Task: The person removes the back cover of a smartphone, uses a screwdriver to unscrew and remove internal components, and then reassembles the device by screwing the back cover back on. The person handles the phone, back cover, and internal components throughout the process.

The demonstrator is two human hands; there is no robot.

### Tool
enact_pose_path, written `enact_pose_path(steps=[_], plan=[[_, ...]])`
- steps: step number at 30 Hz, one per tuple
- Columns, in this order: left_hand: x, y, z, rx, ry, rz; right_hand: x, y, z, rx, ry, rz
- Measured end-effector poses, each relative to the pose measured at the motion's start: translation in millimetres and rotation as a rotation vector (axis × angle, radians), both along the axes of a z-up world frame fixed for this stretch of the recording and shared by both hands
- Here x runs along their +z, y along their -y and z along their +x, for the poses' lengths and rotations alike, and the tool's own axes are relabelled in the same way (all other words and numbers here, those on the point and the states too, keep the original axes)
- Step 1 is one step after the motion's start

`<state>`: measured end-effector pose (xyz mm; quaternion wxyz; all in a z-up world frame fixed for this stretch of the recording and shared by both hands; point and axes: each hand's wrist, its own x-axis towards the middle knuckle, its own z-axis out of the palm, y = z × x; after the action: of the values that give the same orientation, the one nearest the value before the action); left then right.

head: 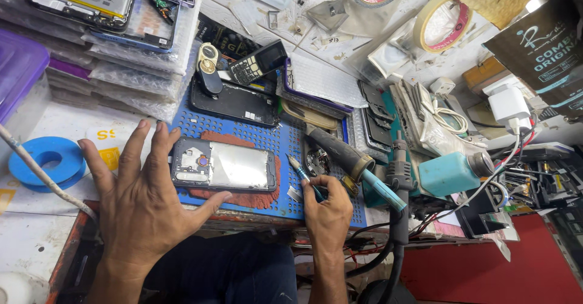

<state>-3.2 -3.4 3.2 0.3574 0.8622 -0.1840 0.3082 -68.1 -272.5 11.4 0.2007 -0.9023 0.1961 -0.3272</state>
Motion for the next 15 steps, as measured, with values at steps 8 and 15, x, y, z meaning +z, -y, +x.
enact_pose_path(steps=[8, 15], plan=[[-1.7, -0.1, -1.0, -0.006, 0.023, -0.025, 27.6, -12.2, -4.5, 0.201, 0.054, -0.134], [-1.4, -2.7, -3.5, -0.023, 0.085, -0.035, 54.6, -48.1, 14.4, 0.810, -0.059, -0.159]])
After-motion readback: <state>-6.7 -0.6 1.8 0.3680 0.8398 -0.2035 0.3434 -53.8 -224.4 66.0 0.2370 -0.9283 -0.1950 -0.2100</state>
